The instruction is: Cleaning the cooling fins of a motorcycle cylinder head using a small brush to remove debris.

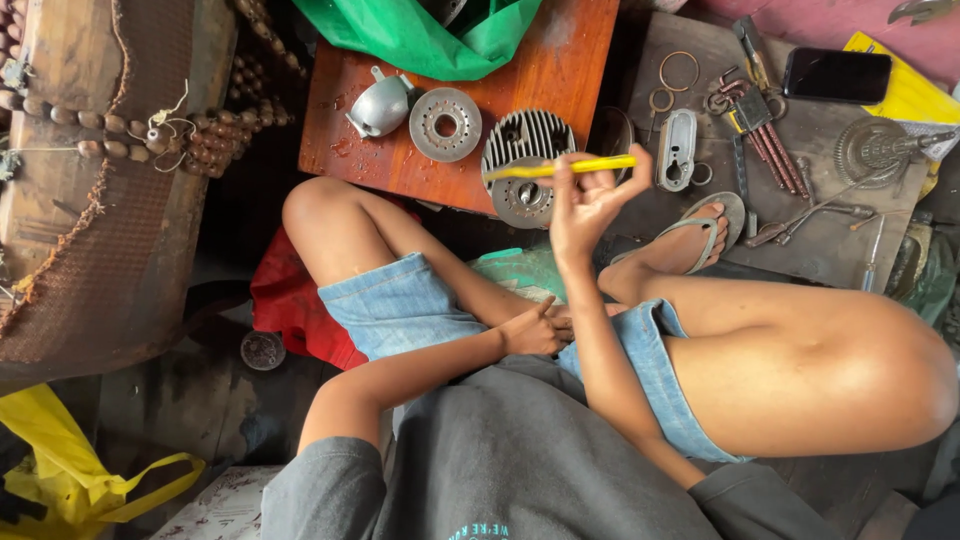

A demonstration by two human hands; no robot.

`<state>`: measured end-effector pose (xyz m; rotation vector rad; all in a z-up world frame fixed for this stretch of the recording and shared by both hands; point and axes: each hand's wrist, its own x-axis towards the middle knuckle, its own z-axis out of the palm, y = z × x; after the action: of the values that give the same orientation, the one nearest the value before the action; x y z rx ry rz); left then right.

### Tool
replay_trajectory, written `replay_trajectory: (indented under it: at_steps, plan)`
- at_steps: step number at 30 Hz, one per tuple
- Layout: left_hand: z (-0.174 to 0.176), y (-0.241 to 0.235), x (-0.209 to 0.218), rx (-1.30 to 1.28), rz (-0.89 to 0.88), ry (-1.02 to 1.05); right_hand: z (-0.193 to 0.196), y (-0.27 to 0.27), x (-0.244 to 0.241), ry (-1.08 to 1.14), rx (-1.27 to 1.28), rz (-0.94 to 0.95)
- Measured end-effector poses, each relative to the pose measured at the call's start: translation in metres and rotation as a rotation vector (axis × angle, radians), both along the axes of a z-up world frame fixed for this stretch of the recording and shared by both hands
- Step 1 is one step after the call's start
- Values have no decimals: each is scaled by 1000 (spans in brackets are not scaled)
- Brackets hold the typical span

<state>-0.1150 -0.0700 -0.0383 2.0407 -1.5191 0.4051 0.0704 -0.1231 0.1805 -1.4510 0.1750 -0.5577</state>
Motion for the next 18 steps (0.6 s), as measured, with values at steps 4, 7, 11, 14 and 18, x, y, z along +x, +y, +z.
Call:
replay_trajectory:
  at_steps: [4,7,11,14,18]
  plan:
    - [38,4,7,-47,79,-43,-10,-33,8,22,-10,-190]
    - [17,3,3,-36,27,7,-2,-12,1,35,-47,-58]
    - [15,3,4,-23,0,10,1,-2,-1,44,-9,64]
    - [39,7,8,-46,87,-36,-4,-28,8,36,-63,-69]
    - [-13,0,-3,-4,23,24,3,-9,1,41,-50,-71]
